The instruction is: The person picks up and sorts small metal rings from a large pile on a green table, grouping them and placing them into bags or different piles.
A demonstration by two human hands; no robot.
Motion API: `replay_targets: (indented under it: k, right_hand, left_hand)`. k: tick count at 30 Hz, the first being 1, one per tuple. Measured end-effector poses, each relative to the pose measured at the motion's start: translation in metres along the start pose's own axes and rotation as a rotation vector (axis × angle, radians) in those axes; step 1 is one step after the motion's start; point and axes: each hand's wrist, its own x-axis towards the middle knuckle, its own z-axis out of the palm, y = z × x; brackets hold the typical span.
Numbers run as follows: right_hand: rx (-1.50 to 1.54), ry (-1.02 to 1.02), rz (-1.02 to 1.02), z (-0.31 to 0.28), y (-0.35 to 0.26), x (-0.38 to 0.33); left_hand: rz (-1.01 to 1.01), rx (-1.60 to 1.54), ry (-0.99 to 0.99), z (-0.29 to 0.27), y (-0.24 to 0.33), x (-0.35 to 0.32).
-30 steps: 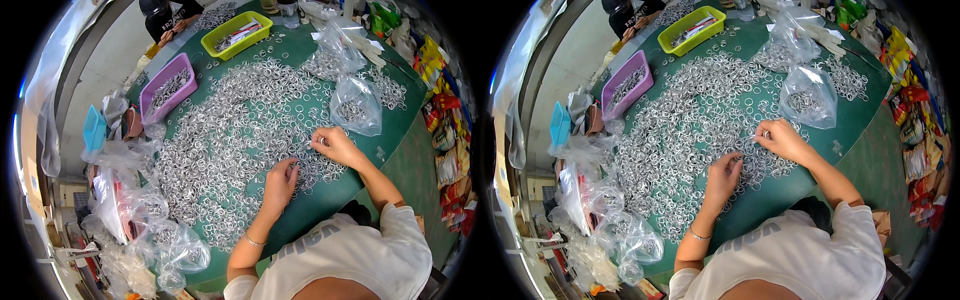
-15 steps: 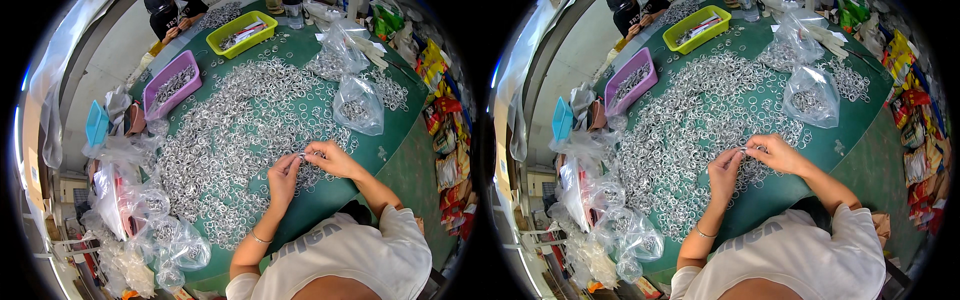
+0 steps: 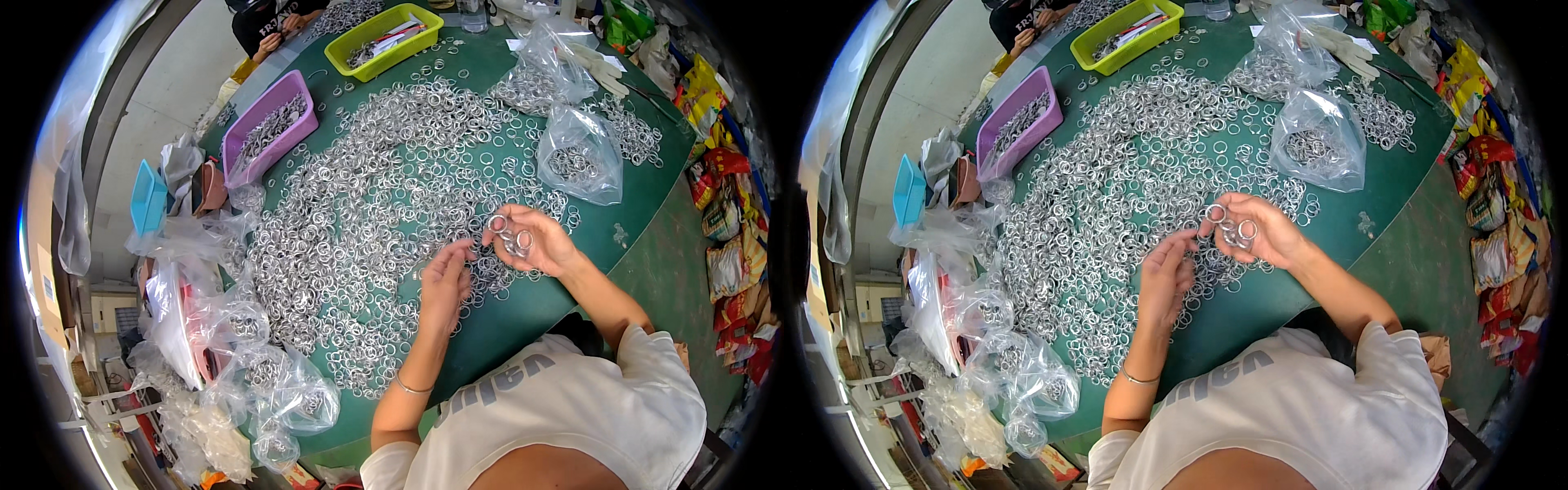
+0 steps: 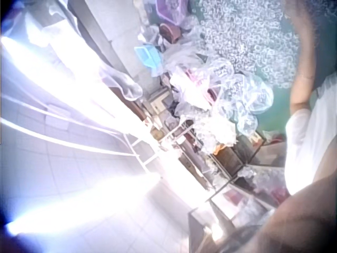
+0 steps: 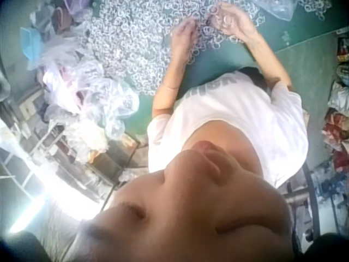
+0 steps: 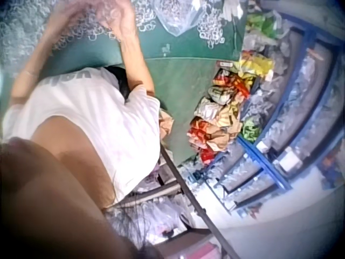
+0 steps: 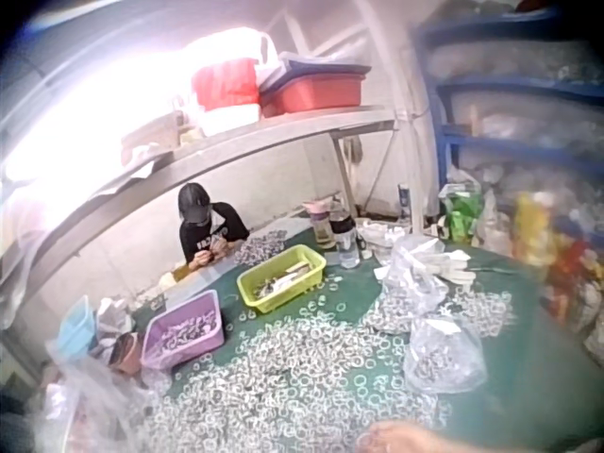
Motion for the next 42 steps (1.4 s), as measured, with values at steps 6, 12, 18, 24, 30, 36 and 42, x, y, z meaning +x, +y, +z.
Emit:
replay_targets:
  k: [6, 12, 18, 24, 30, 36, 42]
  right_hand:
    - [-0.083, 0.070, -0.055, -0.002, 0.021, 0.004]
    - [-1.229, 0.044, -0.652, 0.023, 0.048, -0.003]
    - [-1.309, -0.177, -0.721, 0.041, 0.042, -0.010]
    - [-1.314, 0.089, -0.466, 0.021, 0.004, 0.040]
    - [-1.991, -0.131, -0.428, -0.003, 0.023, 0.060]
    - [-1.862, -0.404, -0.268, 0.010, 0.008, 0.021]
    - [-1.455, -0.221, -0.090, 0.003, -0.019, 0.053]
  left_hand:
    - [-0.495, -0.438, 0.130, 0.032, 0.000, -0.010]
    - [-0.420, -0.483, 0.042, 0.025, -0.014, -0.011]
    - [-0.323, -0.558, 0.028, 0.019, -0.020, -0.010]
    - [-0.318, -0.786, -0.225, -0.017, -0.034, -0.003]
    - [-0.187, -0.447, 0.062, -0.015, -0.012, -0.009]
    - [-0.123, -0.596, 0.094, -0.039, 0.010, -0.005]
    - [-0.018, -0.342, 0.114, -0.043, 0.021, 0.004]
